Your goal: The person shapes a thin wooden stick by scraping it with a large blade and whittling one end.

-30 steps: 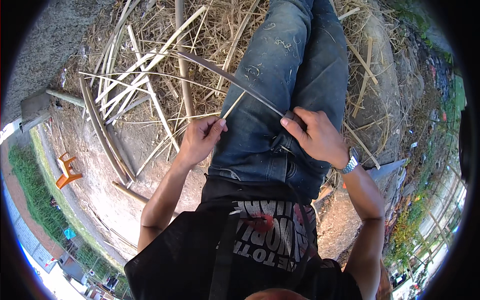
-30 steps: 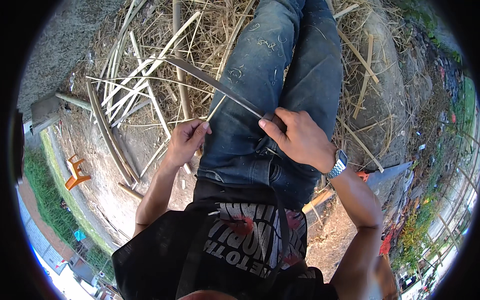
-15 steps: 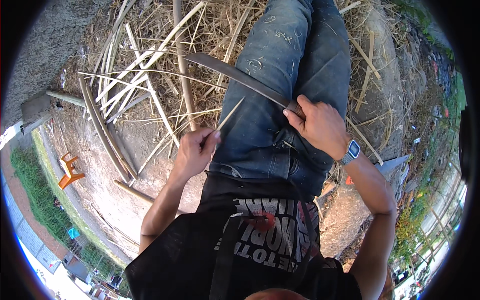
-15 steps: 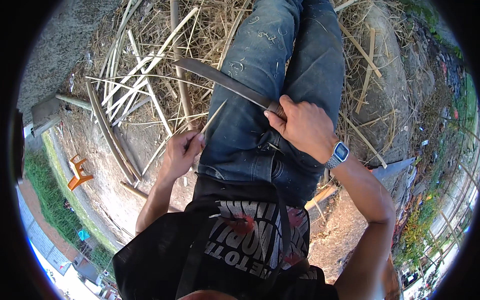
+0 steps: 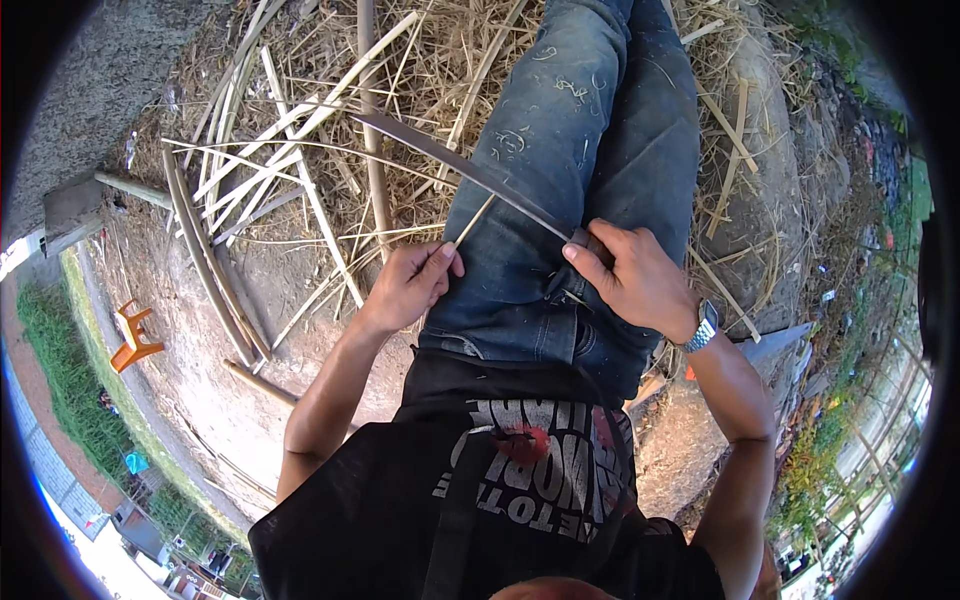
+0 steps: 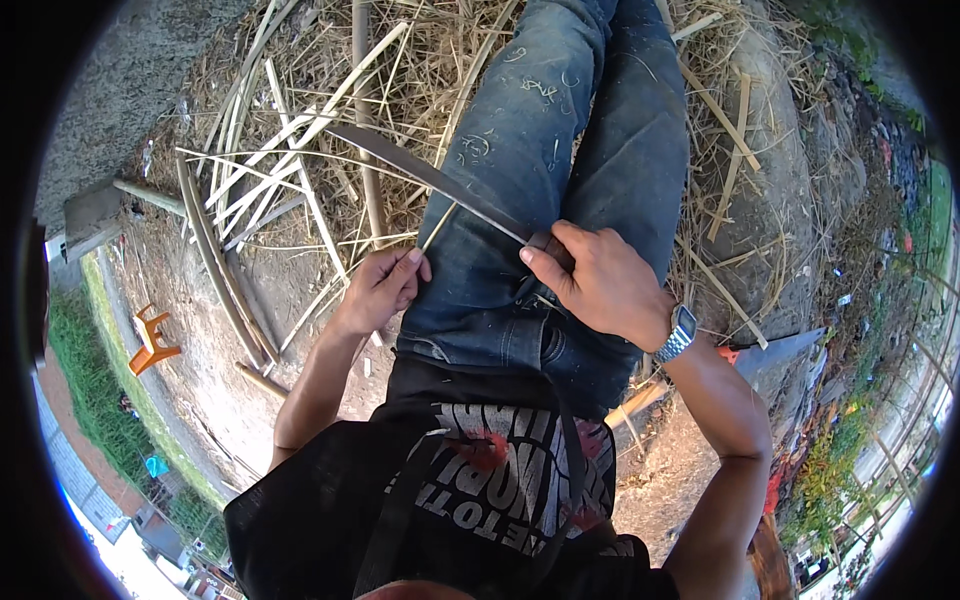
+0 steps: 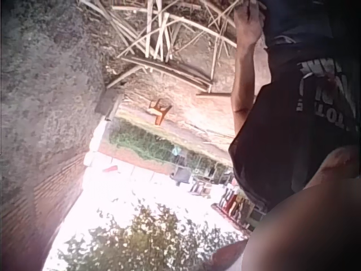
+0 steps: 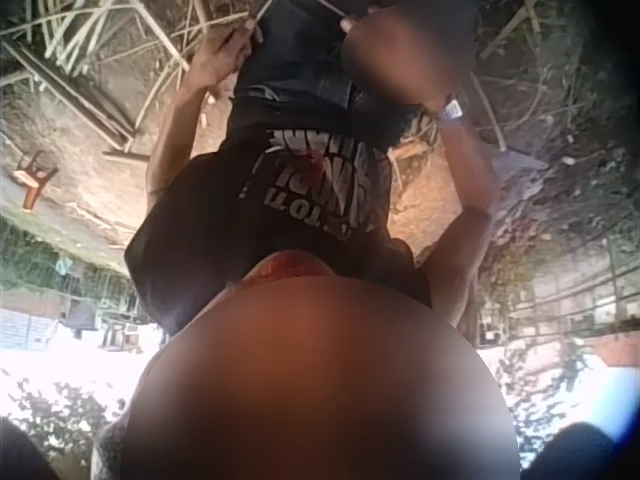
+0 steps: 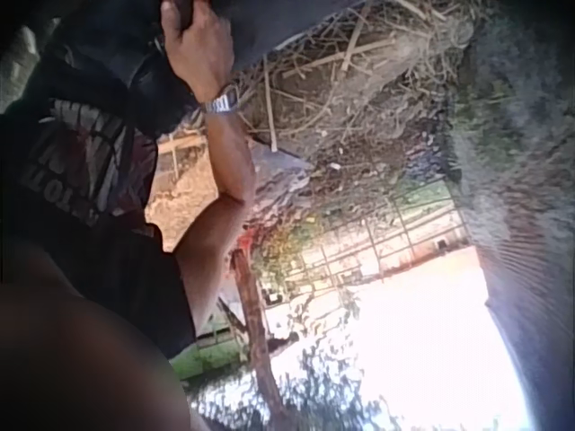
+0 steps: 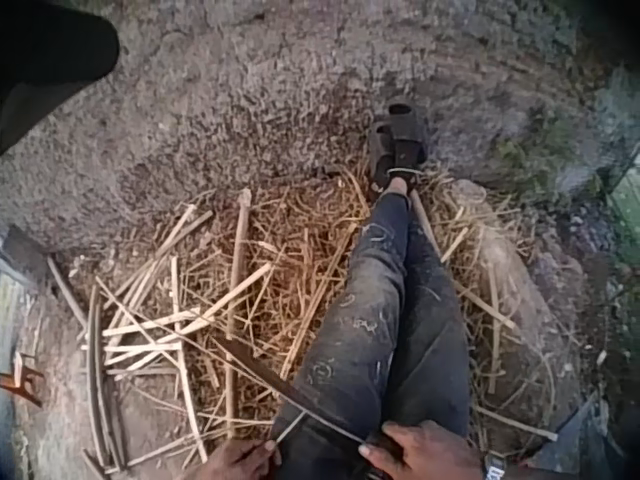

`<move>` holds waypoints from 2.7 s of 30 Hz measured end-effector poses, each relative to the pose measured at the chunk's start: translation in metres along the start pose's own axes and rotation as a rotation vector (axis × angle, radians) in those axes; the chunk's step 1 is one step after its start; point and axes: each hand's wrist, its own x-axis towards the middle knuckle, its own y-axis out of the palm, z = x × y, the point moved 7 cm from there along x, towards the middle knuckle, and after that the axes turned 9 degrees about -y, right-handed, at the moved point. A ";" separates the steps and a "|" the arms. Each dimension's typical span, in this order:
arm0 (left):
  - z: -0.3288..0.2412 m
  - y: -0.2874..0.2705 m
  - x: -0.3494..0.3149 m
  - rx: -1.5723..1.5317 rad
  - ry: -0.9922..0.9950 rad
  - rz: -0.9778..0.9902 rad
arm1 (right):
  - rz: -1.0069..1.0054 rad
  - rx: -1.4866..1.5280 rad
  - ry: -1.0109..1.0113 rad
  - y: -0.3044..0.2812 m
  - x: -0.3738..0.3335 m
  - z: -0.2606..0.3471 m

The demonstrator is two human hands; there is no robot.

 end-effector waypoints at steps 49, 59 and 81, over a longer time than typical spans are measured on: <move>-0.041 -0.017 -0.051 -0.253 0.143 -0.072 | -0.185 0.490 0.071 -0.028 0.010 0.026; -0.130 0.040 -0.035 -0.303 0.397 0.242 | -0.546 1.300 -0.096 -0.096 0.055 0.071; -0.198 0.036 -0.015 -0.344 0.631 0.203 | -0.526 1.081 -0.146 -0.092 0.061 0.073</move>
